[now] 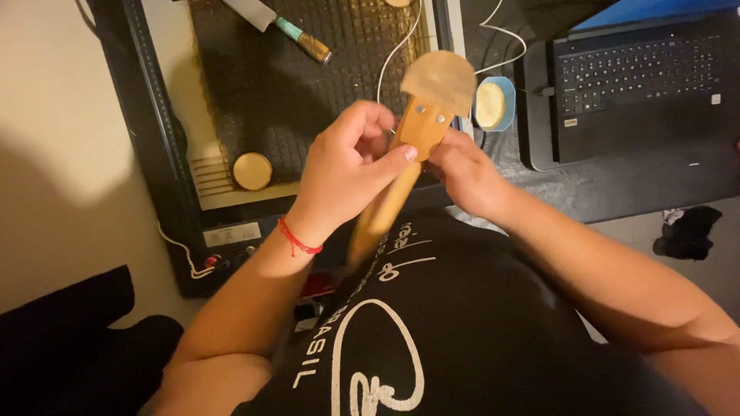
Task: The person opens a laptop, then picks up a knife and a wooden object from a cluttered desk. They place the knife on a mat and proceed to manipulate the wooden object, attaching a circular wooden piece to it.
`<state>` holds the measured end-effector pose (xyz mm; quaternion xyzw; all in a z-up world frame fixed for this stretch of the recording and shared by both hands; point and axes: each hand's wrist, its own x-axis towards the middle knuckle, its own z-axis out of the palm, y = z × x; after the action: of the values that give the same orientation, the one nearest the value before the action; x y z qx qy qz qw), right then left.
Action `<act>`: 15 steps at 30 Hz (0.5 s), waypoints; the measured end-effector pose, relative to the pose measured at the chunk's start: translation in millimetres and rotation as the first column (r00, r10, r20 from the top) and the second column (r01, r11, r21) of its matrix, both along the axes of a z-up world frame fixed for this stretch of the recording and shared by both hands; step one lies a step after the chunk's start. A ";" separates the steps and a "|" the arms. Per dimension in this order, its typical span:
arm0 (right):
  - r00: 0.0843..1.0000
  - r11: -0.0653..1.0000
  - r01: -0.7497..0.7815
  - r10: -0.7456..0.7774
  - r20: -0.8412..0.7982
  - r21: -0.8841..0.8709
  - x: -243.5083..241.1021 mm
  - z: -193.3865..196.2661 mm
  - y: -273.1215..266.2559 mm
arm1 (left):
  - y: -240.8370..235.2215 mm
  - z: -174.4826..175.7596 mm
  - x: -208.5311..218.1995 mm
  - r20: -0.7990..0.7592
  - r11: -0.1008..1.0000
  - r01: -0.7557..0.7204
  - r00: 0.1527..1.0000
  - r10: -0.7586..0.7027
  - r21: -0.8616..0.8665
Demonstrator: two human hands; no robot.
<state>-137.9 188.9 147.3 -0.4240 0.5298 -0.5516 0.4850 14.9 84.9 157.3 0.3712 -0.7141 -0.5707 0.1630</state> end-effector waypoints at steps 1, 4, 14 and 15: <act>1.000 1.000 -0.002 0.002 0.002 -0.004 -0.7 2.7 -3.0 | -2.0 -2.7 -1.7 0.002 1.000 -0.002 1.000 0.002 -0.004; 1.000 1.000 -0.009 0.009 -0.006 0.014 -2.4 9.1 -8.7 | -4.9 -9.6 -5.4 -0.259 0.977 0.106 0.964 -0.056 0.184; 0.983 0.999 -0.013 0.018 -0.183 0.029 -22.2 30.8 -28.0 | 0.9 -7.1 -19.3 -0.490 0.967 0.083 0.870 0.048 0.242; 0.983 1.000 -0.001 0.003 -0.185 0.007 -21.0 35.8 -29.8 | 0.1 -5.5 -20.2 -0.511 0.941 0.121 0.858 0.062 0.317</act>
<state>-158.8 159.1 183.1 -0.4723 0.5741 -0.5075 0.4357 -5.3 85.0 151.8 0.2168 -0.5416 -0.7652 0.2723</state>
